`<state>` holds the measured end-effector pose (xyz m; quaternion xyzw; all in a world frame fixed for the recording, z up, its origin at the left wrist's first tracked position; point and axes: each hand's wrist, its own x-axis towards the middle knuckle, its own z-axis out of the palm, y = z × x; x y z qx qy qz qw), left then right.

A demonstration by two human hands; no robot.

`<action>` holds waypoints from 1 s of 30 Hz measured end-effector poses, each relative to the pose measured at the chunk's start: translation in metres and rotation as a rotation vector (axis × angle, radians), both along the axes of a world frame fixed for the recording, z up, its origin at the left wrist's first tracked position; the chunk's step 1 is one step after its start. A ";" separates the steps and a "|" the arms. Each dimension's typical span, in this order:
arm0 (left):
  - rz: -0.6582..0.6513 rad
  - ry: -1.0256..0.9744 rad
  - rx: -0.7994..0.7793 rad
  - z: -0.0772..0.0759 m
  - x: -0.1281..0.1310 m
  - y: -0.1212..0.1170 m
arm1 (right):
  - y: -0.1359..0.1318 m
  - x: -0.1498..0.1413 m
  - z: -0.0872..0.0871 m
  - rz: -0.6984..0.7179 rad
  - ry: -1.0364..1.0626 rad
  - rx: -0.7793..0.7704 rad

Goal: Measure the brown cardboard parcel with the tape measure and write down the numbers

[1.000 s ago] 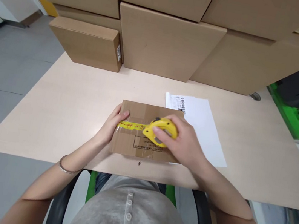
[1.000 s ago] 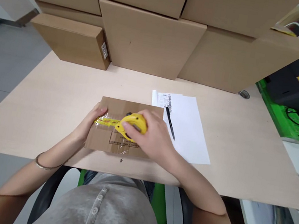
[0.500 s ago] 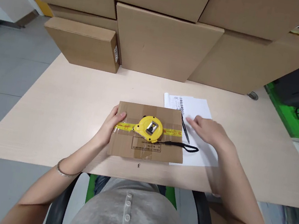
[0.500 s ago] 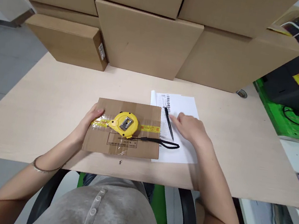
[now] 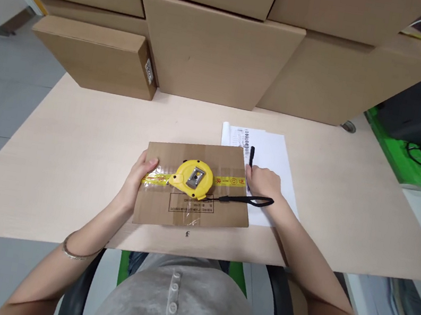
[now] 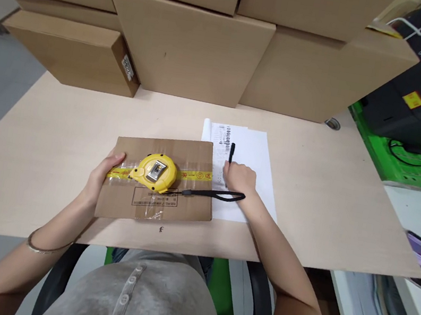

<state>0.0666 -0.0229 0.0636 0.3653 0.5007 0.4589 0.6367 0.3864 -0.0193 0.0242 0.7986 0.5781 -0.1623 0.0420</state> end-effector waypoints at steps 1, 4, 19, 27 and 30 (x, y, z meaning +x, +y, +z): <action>0.003 0.001 -0.003 0.000 -0.001 0.000 | 0.003 0.001 -0.002 -0.012 0.037 0.025; 0.006 0.012 -0.003 -0.002 -0.002 0.001 | 0.010 0.013 -0.004 -0.026 0.209 0.106; -0.059 0.071 0.060 -0.010 -0.007 0.000 | -0.007 0.052 -0.025 -0.138 1.183 0.376; -0.060 0.090 0.037 -0.007 -0.006 0.000 | -0.013 0.044 -0.024 -0.103 1.134 0.311; -0.041 0.087 0.012 -0.005 -0.003 0.000 | -0.016 0.042 -0.024 -0.079 1.079 0.295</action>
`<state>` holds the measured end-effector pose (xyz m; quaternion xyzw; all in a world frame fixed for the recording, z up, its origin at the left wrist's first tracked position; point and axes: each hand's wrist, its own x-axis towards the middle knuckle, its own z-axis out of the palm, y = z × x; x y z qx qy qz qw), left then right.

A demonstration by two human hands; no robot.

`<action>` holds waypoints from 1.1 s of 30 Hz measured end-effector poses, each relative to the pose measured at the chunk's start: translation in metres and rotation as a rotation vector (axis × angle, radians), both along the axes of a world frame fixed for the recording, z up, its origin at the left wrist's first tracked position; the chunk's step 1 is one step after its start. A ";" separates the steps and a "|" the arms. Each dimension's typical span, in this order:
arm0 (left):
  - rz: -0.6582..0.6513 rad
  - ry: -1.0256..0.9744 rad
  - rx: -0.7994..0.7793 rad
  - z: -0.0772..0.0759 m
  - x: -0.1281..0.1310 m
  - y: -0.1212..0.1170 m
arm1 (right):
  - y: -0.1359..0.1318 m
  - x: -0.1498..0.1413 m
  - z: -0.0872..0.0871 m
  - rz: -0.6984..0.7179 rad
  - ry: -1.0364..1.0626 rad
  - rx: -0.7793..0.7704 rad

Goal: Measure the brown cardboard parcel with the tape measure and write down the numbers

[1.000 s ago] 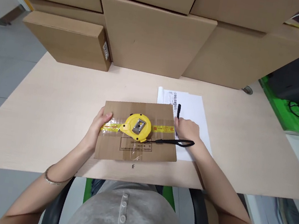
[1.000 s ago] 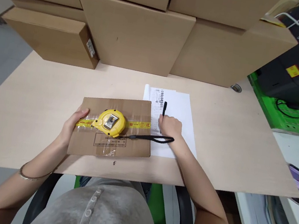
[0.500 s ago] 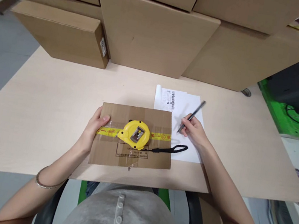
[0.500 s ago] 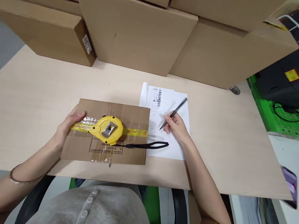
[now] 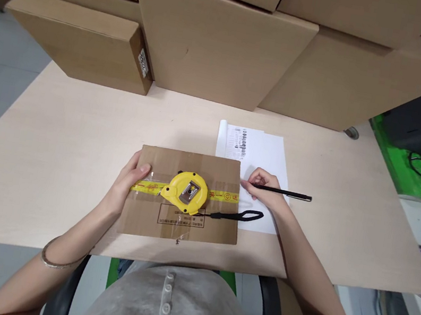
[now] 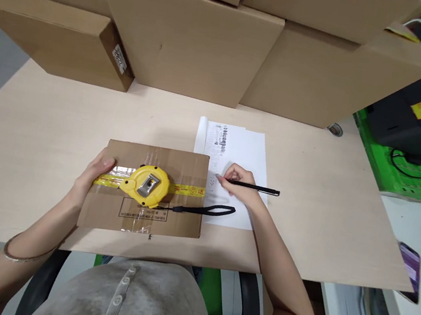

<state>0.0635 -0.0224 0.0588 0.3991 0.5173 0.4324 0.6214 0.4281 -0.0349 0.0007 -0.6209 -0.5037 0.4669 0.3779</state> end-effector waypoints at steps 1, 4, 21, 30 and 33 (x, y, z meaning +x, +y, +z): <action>0.007 -0.005 -0.011 0.000 0.000 0.000 | 0.000 0.000 0.000 0.012 -0.013 -0.004; 0.029 -0.008 -0.030 -0.001 0.000 0.002 | 0.000 0.001 0.001 0.049 -0.042 -0.021; 0.024 -0.016 -0.042 -0.004 -0.003 0.004 | 0.002 0.001 0.003 0.069 -0.112 -0.025; 0.027 -0.010 -0.032 -0.007 -0.004 0.003 | 0.002 0.001 0.003 0.055 -0.116 -0.037; 0.028 -0.001 -0.023 -0.008 -0.005 0.003 | 0.002 0.002 0.002 0.062 -0.119 -0.040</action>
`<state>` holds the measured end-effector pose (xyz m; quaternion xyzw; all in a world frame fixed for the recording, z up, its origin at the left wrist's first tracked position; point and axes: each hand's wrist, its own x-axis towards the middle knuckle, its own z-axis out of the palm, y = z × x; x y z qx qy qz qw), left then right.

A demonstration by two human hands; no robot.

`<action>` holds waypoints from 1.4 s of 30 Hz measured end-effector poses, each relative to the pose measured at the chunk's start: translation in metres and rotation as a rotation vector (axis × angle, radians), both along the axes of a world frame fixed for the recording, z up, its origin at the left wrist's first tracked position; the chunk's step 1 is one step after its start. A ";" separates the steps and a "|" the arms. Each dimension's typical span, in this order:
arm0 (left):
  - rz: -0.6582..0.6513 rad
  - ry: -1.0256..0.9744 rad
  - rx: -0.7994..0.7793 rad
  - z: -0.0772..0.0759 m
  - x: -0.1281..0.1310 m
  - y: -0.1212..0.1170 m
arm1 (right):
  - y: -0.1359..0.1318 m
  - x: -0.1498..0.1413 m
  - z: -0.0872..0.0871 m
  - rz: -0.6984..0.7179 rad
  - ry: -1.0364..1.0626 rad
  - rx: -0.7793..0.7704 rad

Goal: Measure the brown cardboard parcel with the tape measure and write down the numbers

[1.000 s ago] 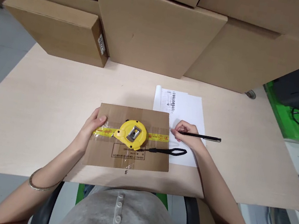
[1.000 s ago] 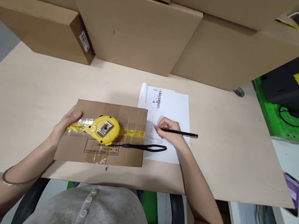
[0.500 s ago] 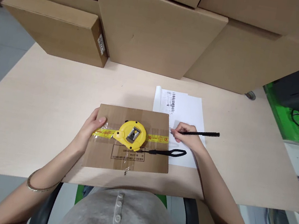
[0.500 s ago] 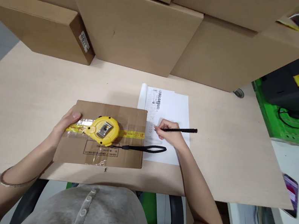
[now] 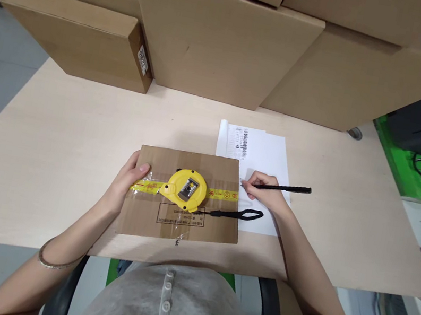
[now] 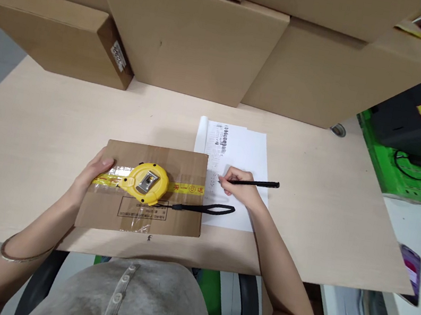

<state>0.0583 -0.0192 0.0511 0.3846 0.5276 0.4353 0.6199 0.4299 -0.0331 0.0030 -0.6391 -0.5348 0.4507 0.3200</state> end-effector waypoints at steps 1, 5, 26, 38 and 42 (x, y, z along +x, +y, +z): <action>0.000 0.003 0.002 0.000 0.000 0.000 | 0.000 0.000 0.000 0.002 -0.001 0.000; -0.002 0.003 -0.009 0.002 0.001 -0.001 | 0.001 0.002 -0.002 0.005 -0.005 0.001; 0.003 -0.011 -0.013 0.000 0.000 0.001 | 0.000 0.001 -0.002 -0.002 0.014 -0.014; -0.014 -0.002 -0.003 0.004 0.002 -0.001 | 0.000 0.001 -0.004 -0.018 0.019 -0.008; -0.020 -0.010 -0.011 0.001 0.000 0.000 | 0.000 -0.002 -0.003 -0.020 0.011 0.005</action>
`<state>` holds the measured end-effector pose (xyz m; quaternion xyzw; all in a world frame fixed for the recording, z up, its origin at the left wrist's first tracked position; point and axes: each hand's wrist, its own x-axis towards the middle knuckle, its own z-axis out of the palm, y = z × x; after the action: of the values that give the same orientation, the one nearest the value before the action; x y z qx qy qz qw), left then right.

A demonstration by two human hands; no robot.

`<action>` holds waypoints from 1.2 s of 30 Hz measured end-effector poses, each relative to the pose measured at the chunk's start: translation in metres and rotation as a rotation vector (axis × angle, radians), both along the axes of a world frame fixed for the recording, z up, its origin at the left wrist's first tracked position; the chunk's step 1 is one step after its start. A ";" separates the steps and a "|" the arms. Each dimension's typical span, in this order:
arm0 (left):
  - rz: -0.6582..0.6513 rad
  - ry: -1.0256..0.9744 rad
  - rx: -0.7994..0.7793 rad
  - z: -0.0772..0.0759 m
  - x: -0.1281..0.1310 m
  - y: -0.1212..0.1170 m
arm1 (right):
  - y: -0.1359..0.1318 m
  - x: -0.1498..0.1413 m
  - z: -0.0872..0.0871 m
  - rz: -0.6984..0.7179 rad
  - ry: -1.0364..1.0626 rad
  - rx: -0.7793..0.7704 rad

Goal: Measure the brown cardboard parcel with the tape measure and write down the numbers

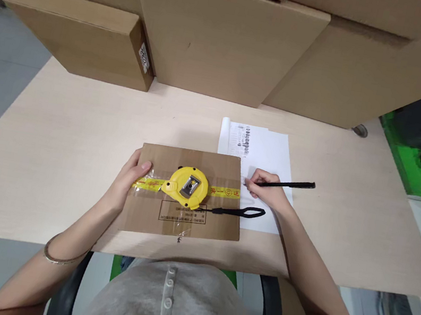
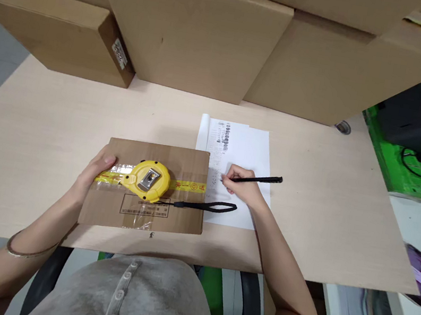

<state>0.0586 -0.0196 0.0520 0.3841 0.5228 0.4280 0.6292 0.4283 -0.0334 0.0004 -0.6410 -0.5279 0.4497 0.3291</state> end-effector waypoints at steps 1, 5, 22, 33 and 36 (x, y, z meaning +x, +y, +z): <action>-0.002 -0.003 -0.001 -0.001 -0.001 0.000 | 0.000 -0.001 0.000 0.000 -0.002 0.004; -0.005 -0.009 -0.001 -0.007 -0.003 0.003 | -0.001 -0.004 0.001 -0.002 -0.004 0.014; -0.002 0.014 0.009 -0.008 -0.004 0.004 | 0.000 -0.005 0.003 0.000 -0.001 0.022; -0.006 0.014 0.000 -0.007 -0.004 0.002 | -0.002 -0.005 0.003 -0.007 -0.001 0.027; -0.002 0.017 -0.006 -0.003 -0.002 0.001 | -0.002 -0.005 0.003 0.007 -0.005 0.024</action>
<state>0.0568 -0.0187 0.0490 0.3861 0.5291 0.4226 0.6264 0.4236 -0.0352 0.0031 -0.6362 -0.5363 0.4427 0.3342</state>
